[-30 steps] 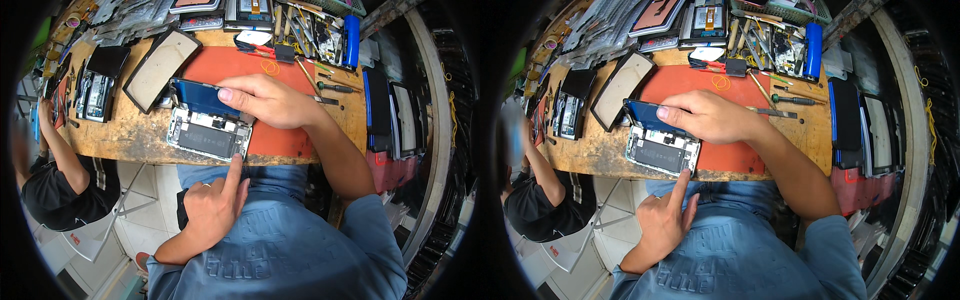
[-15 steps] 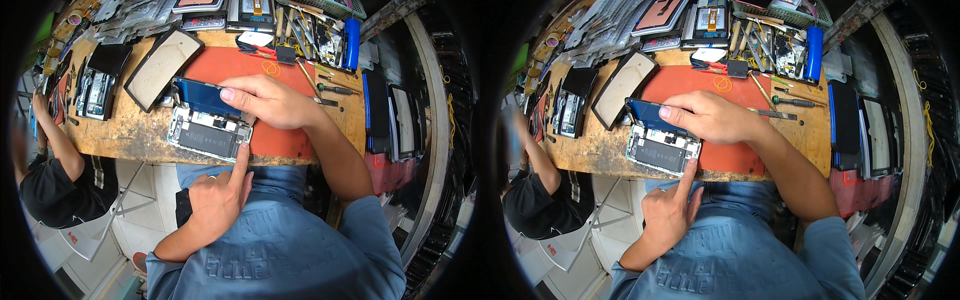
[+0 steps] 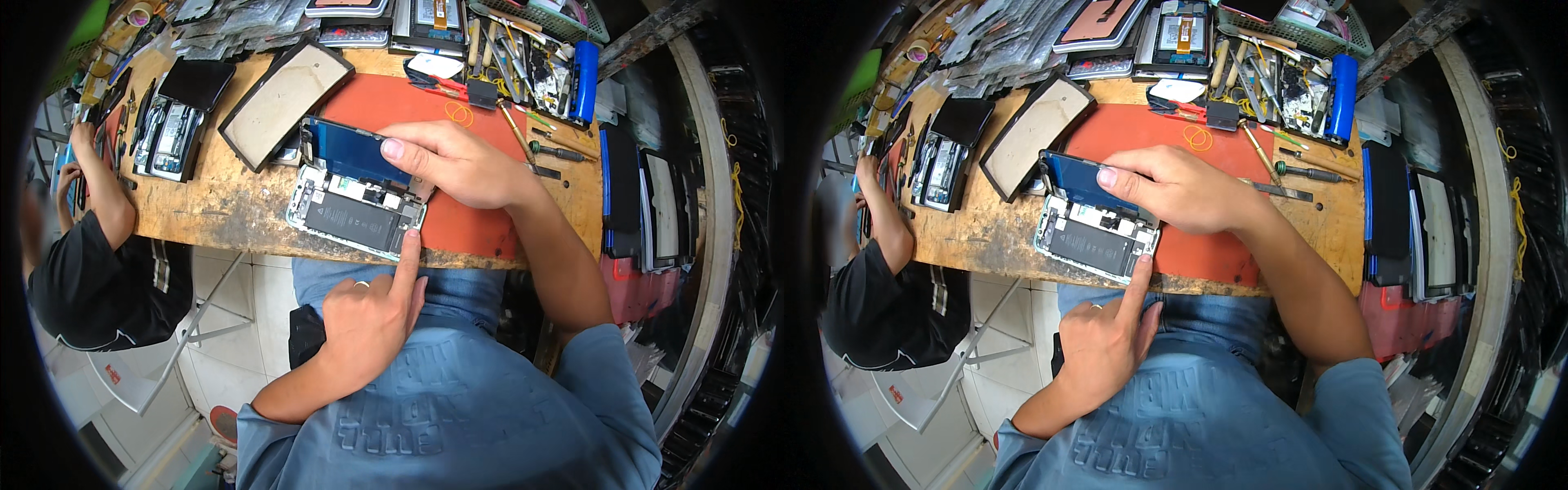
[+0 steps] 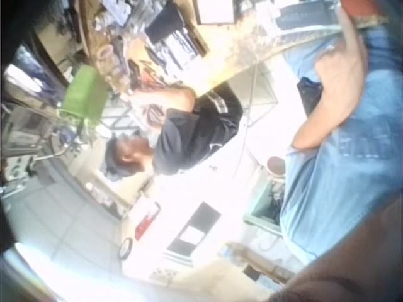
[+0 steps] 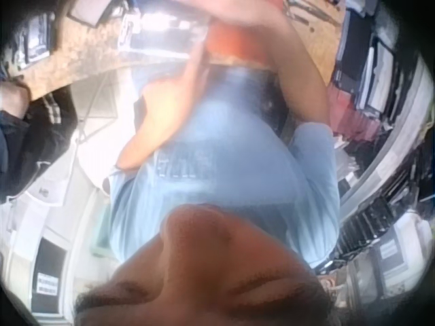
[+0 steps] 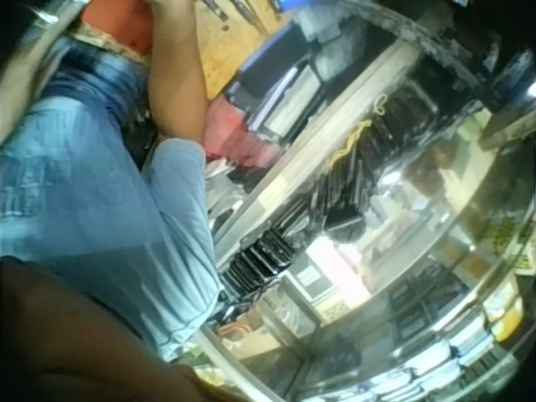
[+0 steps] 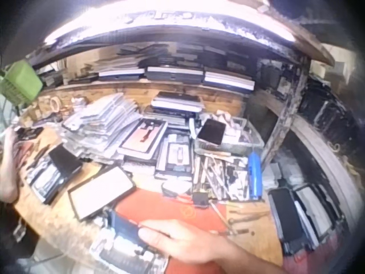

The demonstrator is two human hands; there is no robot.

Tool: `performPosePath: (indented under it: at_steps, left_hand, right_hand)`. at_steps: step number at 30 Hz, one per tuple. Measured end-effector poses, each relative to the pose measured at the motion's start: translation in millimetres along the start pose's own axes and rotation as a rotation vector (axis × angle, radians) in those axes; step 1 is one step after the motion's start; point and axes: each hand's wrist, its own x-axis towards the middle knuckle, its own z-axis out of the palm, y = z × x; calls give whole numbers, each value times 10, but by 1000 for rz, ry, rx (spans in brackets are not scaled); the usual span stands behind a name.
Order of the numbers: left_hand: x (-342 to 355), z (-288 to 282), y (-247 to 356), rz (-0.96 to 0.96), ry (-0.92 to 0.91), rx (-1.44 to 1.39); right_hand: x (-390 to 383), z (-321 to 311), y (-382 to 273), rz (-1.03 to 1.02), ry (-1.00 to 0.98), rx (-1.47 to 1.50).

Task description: The person removes screws from a smartphone, opens the case, and detaches the screen assembly. They then reconnect the screen, close the case, and test the device by turning it on and using the camera app.

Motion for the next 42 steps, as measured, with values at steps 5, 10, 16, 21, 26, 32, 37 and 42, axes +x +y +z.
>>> performPosePath:
  at_steps: [5,10,16,21,26,32,37,42]
  left_hand:
    - [0,23,-5,8,18,4]
    - [-14,58,1,14,37,29]
    - [21,37,26,13,30,38]
    - [26,25,34,20,19,18]
    - [-19,-105,86,7,-71,-64]
    - [-206,-304,113,18,-100,-278]
    - [-151,-320,63,-40,-74,-250]
    - [-107,-247,16,-36,-20,-168]
  right_hand:
    - [-1,-17,-23,4,-12,1]
    - [-3,-7,35,-41,-22,19]
    - [12,-3,64,-48,-16,25]
    - [16,-3,87,-80,-21,42]
    - [4,-16,102,-78,-16,37]
    - [45,-6,158,-128,-23,26]
    - [54,0,197,-177,-2,12]
    - [49,-11,179,-166,-8,11]
